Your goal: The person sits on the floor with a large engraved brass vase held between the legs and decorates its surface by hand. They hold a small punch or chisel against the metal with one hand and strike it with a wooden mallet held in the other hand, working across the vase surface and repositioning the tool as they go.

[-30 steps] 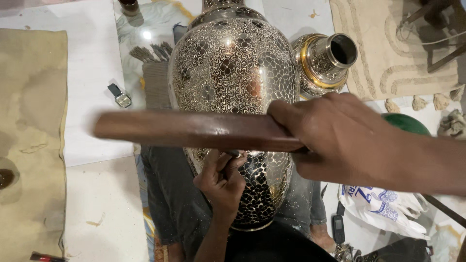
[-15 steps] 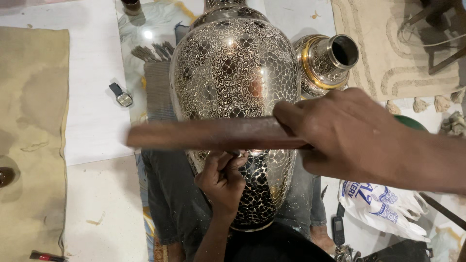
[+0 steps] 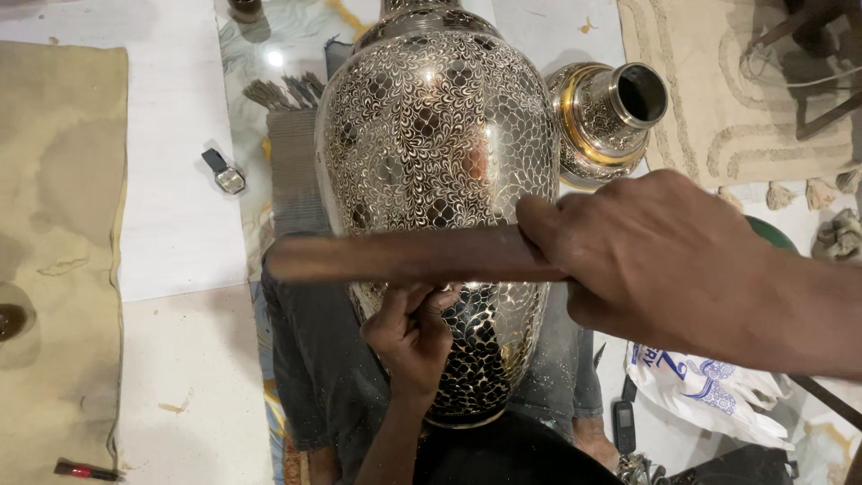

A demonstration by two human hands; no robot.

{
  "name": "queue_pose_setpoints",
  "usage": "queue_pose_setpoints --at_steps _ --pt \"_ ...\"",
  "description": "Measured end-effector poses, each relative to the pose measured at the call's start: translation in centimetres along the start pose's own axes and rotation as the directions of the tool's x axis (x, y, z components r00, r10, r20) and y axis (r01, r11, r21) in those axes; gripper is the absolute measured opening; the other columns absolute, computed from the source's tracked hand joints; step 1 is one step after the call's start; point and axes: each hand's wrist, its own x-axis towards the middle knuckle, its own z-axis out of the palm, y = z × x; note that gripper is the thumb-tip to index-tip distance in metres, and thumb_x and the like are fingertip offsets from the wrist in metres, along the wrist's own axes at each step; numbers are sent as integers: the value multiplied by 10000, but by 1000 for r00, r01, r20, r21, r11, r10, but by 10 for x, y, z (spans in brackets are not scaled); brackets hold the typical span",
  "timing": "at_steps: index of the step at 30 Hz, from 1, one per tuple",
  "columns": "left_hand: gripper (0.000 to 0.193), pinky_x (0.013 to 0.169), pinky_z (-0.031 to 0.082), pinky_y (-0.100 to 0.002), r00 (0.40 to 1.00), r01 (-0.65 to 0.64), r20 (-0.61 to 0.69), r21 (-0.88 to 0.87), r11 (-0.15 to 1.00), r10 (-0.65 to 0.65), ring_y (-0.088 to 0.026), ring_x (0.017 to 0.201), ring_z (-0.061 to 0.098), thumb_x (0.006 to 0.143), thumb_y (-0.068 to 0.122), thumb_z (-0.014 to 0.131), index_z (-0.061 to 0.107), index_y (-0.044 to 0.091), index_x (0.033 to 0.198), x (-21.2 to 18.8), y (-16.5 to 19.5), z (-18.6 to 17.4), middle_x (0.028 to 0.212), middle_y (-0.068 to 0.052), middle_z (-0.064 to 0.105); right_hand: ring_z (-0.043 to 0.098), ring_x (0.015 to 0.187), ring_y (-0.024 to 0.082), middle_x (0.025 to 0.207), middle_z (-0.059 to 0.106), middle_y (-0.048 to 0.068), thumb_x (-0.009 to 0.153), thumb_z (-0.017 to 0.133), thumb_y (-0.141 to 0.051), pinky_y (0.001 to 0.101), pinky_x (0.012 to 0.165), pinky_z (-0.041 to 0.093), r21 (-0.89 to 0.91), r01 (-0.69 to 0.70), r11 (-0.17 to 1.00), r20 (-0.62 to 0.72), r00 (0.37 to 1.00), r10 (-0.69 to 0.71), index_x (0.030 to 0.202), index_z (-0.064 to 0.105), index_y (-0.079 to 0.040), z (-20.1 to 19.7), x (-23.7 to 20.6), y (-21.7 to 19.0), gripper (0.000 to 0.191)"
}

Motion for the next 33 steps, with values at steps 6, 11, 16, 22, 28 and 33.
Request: queue_pose_setpoints --at_steps 6,11,16,22,28,33 --pt "413 676 623 -233 1000 -21 -12 -22 1000 21 -109 796 758 948 -156 626 675 53 1301 1 0 0 939 -106 796 630 505 163 674 662 43 791 635 -40 322 457 503 152 -5 988 -22 1000 8 1008 556 -106 3 2 -3 240" --pt "430 711 653 -251 999 -32 13 -20 999 33 -126 866 774 929 -174 583 625 -5 1321 6 3 -1 996 -135 780 607 432 182 599 651 85 727 692 -59 338 404 508 255 46 966 -115 993 -17 1043 527 -79 1 4 -6 357" --pt "394 674 598 -240 999 -9 38 -69 998 12 -99 796 732 934 -181 572 669 -1 1271 7 7 -2 943 -100 774 610 450 195 603 635 72 748 662 -40 354 466 498 103 15 995 -34 999 -11 1006 534 -84 2 6 -2 291" --pt "371 618 581 -219 998 -41 43 -30 999 42 -81 770 736 934 -160 592 681 24 1244 9 2 -1 913 -75 772 604 480 174 645 625 46 771 613 -11 337 472 491 95 -11 995 7 1000 11 999 551 -95 4 7 1 251" --pt "381 540 539 -193 998 -39 53 74 996 35 -80 740 755 914 -115 653 676 40 1262 10 3 -3 915 -76 796 596 482 155 643 618 27 815 587 -40 319 497 504 -27 -97 995 113 989 100 1014 531 -115 -1 5 -3 221" --pt "474 561 536 -222 998 15 62 95 995 -21 -98 754 759 880 -115 623 627 17 1335 12 7 -6 929 -81 801 595 459 205 625 622 63 724 633 -19 373 455 511 14 -65 998 28 997 65 1002 549 -103 5 5 3 302"
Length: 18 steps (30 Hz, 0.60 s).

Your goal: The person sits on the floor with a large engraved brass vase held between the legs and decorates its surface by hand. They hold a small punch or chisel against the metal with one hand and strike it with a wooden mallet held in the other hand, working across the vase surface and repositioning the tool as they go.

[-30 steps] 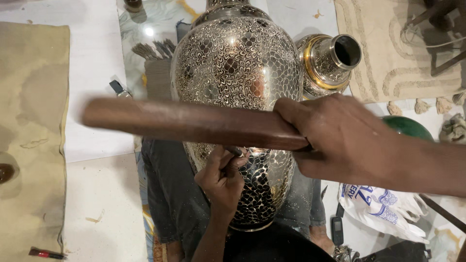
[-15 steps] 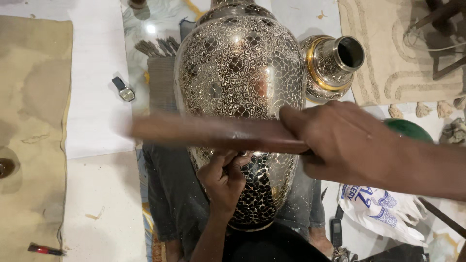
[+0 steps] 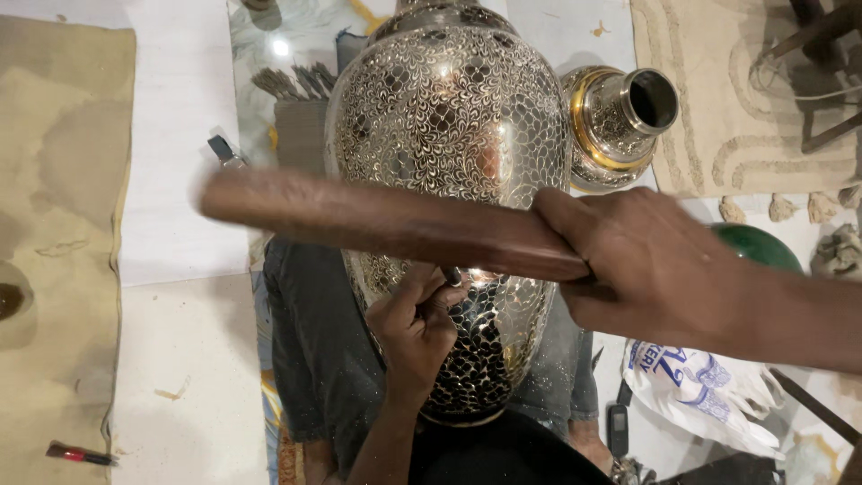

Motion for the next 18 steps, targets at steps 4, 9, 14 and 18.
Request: queue_pose_setpoints --at_steps 4,9,14,18 --pt "403 712 659 -247 998 -51 19 -73 996 53 -126 851 786 939 -119 642 654 78 1289 1 -4 2 970 -76 791 591 483 196 651 618 65 781 618 -29 342 475 491 30 16 999 -24 1000 -16 1015 556 -115 7 3 11 257" --pt "395 710 696 -243 999 -24 33 -58 998 26 -157 860 814 924 -139 619 688 86 1241 0 -6 3 1005 -101 800 594 493 191 648 609 59 781 630 -36 341 473 485 71 68 995 -43 997 -65 962 556 -94 10 5 13 204" --pt "403 719 686 -245 998 18 56 -93 995 -13 -166 872 807 918 -145 596 670 45 1265 2 -3 0 989 -94 796 611 497 233 643 610 64 799 651 -80 386 453 510 -181 -54 982 78 995 69 1014 517 -101 5 2 13 254" --pt "400 648 630 -218 994 60 102 -145 988 -45 -144 824 804 910 -178 564 696 55 1206 4 -1 -1 970 -88 809 626 428 260 553 624 95 732 728 -117 407 456 514 76 64 995 -116 992 -55 966 550 -82 2 3 14 296"
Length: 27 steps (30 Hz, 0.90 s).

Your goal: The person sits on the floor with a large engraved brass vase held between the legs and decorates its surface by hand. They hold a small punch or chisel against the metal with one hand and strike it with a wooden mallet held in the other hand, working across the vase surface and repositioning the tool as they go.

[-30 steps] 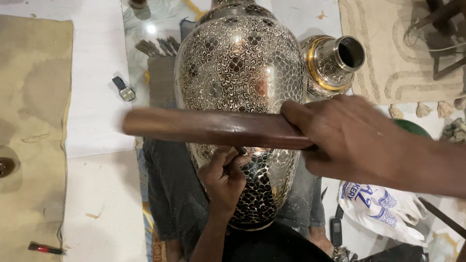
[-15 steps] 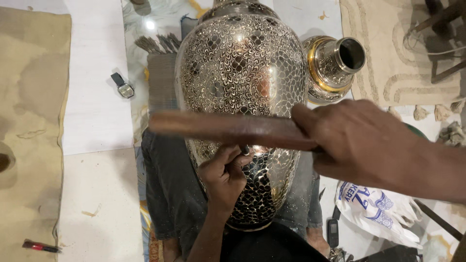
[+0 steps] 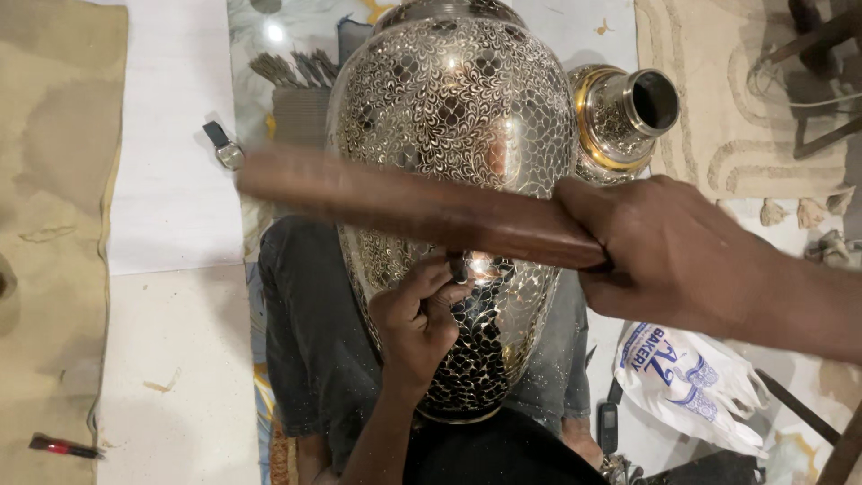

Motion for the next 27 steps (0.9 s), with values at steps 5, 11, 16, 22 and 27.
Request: queue_pose_setpoints --at_steps 5,11,16,22,27 --pt "425 657 646 -219 998 -14 -54 26 1000 15 -132 843 791 884 -174 597 686 34 1243 1 4 2 983 -98 794 643 480 198 582 653 48 710 632 -63 347 484 530 311 -44 950 -9 999 50 964 548 -81 0 3 -2 268" --pt "424 666 631 -235 1000 23 -20 50 998 -22 -142 808 795 862 -179 580 703 26 1212 1 3 -1 943 -93 806 627 468 251 598 636 101 727 727 -116 410 476 536 -1 -43 999 49 998 43 976 565 -89 -4 0 -2 298" --pt "358 732 676 -252 998 -58 -35 69 996 61 -165 885 799 895 -140 586 687 24 1196 0 -2 0 992 -95 789 638 506 207 634 651 69 725 673 -85 359 514 525 -6 -66 998 42 997 66 981 563 -96 -5 2 -2 279" --pt "221 646 625 -220 999 -42 -25 73 996 44 -117 779 780 959 -56 676 722 53 1146 1 -1 1 929 -66 796 652 536 183 622 632 51 796 648 -117 326 532 521 -190 -99 977 157 979 130 953 549 -112 -6 -1 -7 185" --pt "345 608 579 -224 997 64 -40 42 997 -62 -120 746 763 909 -104 621 710 17 1221 2 3 -1 908 -75 804 637 496 193 550 622 57 782 656 -112 347 502 529 28 -155 987 124 981 151 991 535 -107 -4 -2 -9 242"
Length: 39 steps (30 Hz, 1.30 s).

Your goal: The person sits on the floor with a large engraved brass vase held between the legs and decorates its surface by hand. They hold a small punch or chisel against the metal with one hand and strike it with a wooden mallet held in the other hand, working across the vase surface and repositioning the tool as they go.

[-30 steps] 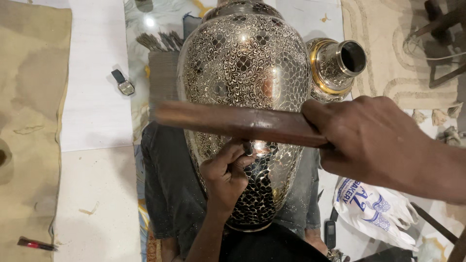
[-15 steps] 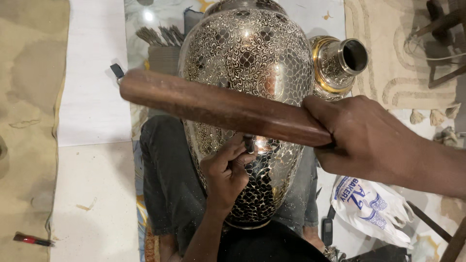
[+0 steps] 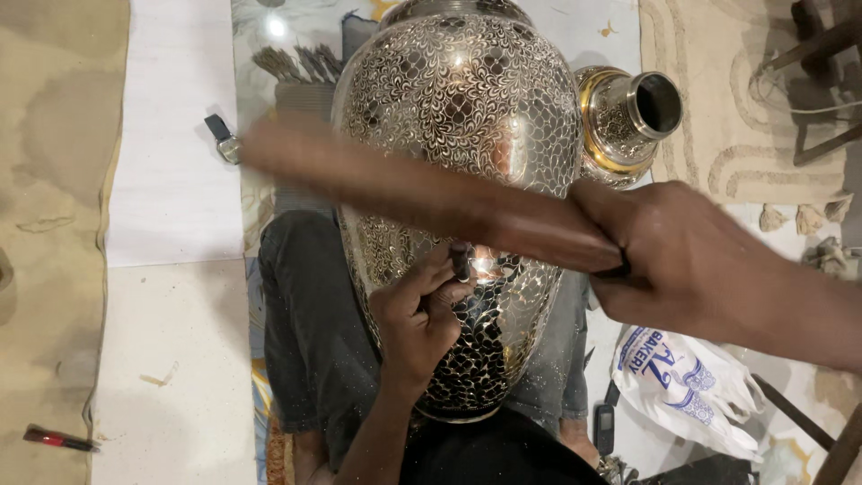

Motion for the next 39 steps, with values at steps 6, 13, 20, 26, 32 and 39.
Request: queue_pose_setpoints --at_steps 6,13,20,26,32,39 --pt "450 646 641 -234 998 62 3 -62 996 -62 -145 833 794 825 -159 620 678 5 1240 1 5 0 1010 -109 791 644 480 168 610 622 41 733 658 -85 334 469 528 163 249 955 -177 959 -220 949 556 -71 7 3 13 239" --pt "336 729 657 -240 1000 -23 -6 -24 999 22 -155 850 796 862 -151 626 704 4 1151 -1 5 0 968 -98 791 627 491 188 596 609 60 728 662 -99 330 497 517 92 175 980 -78 983 -168 914 553 -86 11 9 16 216" --pt "242 605 597 -220 996 -85 1 -40 996 85 -110 730 757 931 -102 674 731 31 1125 1 -3 0 925 -70 794 637 456 237 566 620 95 705 713 -99 398 445 528 88 60 994 -76 996 -54 948 566 -76 4 2 9 285" --pt "389 712 654 -235 999 -40 1 -73 997 40 -138 846 786 848 -140 581 702 4 1188 -2 2 -1 969 -95 786 654 483 216 566 650 88 698 684 -104 370 475 521 91 131 987 -130 984 -118 971 582 -76 8 7 18 293" --pt "409 786 667 -248 999 24 -24 -59 998 -26 -171 927 794 832 -178 621 690 -19 1203 -5 7 0 1027 -129 791 644 528 190 635 640 50 758 637 -100 338 499 511 -92 77 993 -28 996 -80 1006 561 -127 10 10 12 261" --pt "348 745 671 -232 999 -39 -7 -28 999 39 -159 890 807 856 -175 624 720 10 1134 -3 6 0 989 -100 799 646 483 223 597 638 57 758 653 -108 376 470 529 -69 113 991 -41 992 -116 977 559 -100 12 10 12 238"
